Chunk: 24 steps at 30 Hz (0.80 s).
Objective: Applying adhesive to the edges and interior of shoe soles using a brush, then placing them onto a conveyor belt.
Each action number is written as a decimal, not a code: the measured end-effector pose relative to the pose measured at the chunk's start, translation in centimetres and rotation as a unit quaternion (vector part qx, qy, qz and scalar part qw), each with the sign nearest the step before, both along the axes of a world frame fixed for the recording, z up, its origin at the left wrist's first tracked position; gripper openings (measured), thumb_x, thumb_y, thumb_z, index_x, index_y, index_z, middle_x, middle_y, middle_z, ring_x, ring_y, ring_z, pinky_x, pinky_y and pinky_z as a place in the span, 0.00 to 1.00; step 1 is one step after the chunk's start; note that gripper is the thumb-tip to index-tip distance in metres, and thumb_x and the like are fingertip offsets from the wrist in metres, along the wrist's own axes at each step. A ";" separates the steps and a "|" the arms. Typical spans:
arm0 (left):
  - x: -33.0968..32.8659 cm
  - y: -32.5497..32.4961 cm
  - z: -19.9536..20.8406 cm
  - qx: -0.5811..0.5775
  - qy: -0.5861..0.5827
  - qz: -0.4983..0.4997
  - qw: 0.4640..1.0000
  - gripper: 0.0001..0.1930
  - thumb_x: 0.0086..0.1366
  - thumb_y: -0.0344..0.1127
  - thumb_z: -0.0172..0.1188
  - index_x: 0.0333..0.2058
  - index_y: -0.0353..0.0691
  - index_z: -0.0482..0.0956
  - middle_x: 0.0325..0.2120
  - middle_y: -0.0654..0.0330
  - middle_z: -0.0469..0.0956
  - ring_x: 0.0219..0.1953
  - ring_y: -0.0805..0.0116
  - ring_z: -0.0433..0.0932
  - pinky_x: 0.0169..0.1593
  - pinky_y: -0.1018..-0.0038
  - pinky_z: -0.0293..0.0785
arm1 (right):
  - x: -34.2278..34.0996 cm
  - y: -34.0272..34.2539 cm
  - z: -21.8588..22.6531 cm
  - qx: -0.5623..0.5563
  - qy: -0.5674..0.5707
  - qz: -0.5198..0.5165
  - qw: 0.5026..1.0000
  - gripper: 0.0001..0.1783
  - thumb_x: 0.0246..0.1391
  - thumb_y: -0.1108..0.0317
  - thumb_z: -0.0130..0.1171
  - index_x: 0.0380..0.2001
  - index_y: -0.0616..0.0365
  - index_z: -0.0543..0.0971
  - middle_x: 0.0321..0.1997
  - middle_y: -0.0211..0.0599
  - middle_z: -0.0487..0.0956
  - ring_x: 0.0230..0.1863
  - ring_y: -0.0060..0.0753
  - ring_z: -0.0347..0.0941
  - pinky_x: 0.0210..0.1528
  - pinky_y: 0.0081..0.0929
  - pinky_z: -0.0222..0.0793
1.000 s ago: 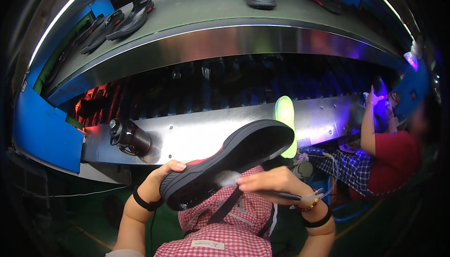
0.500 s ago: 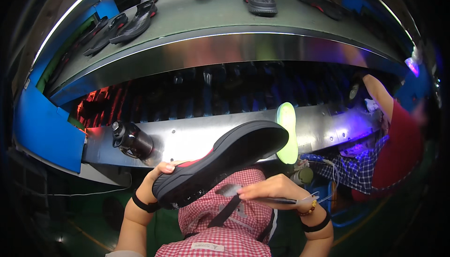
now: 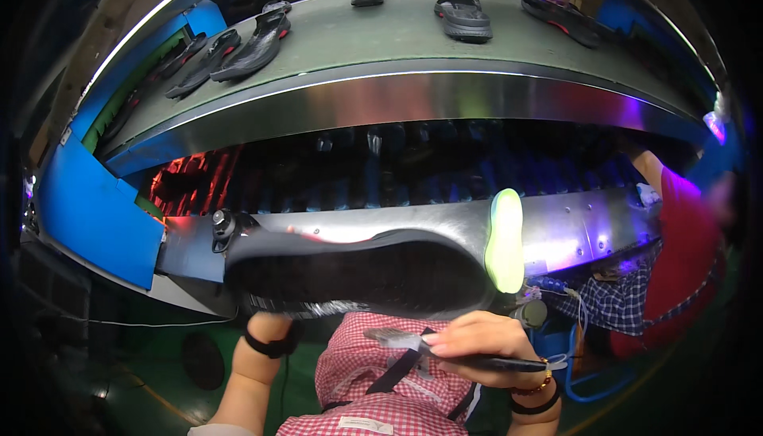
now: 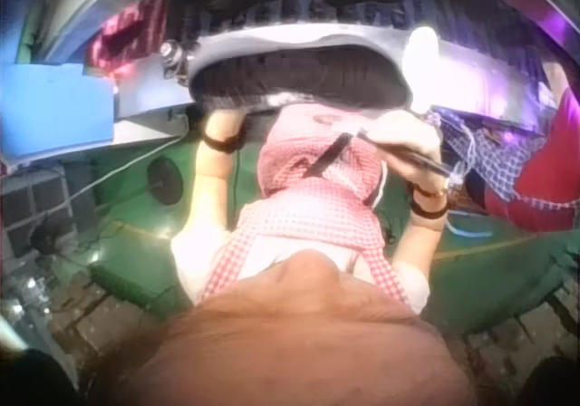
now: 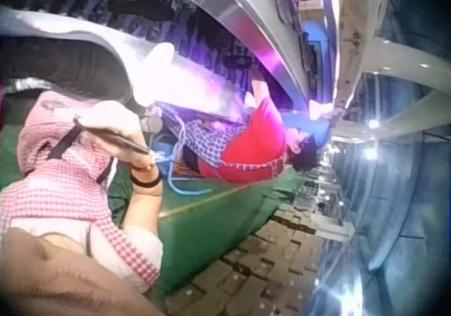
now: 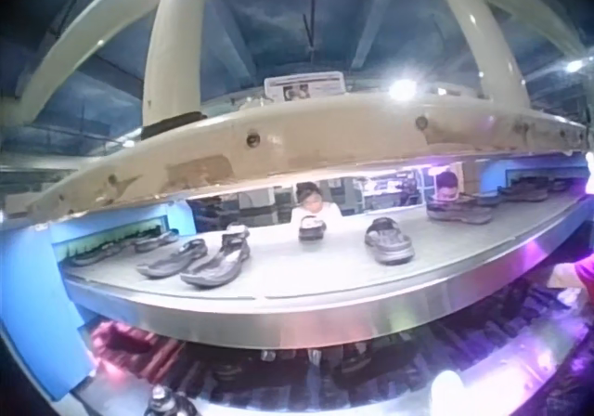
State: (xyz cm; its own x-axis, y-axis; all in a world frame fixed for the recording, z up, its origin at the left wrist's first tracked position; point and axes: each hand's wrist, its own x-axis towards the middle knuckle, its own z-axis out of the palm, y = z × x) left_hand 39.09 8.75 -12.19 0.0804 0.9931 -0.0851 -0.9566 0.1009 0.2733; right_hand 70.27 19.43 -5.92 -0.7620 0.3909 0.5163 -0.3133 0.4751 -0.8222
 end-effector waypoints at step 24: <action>7.8 5.6 -8.6 0.018 0.030 0.000 0.999 0.44 0.59 0.70 0.29 0.58 0.34 0.57 0.56 0.46 0.62 0.56 0.53 0.64 0.60 0.60 0.58 | -6.0 2.0 -8.8 -0.250 -0.114 -0.129 0.953 0.12 0.45 0.75 0.61 0.36 0.65 0.80 0.36 0.38 0.80 0.37 0.22 0.74 0.42 0.19 0.69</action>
State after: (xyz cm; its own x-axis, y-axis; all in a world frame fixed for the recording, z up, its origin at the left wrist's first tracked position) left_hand 46.89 14.38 -20.83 0.0757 0.9957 -0.0543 -0.9386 0.0895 0.3333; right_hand 64.29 21.42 -14.68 -0.6770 0.7344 0.0485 -0.0248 0.0431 -0.9988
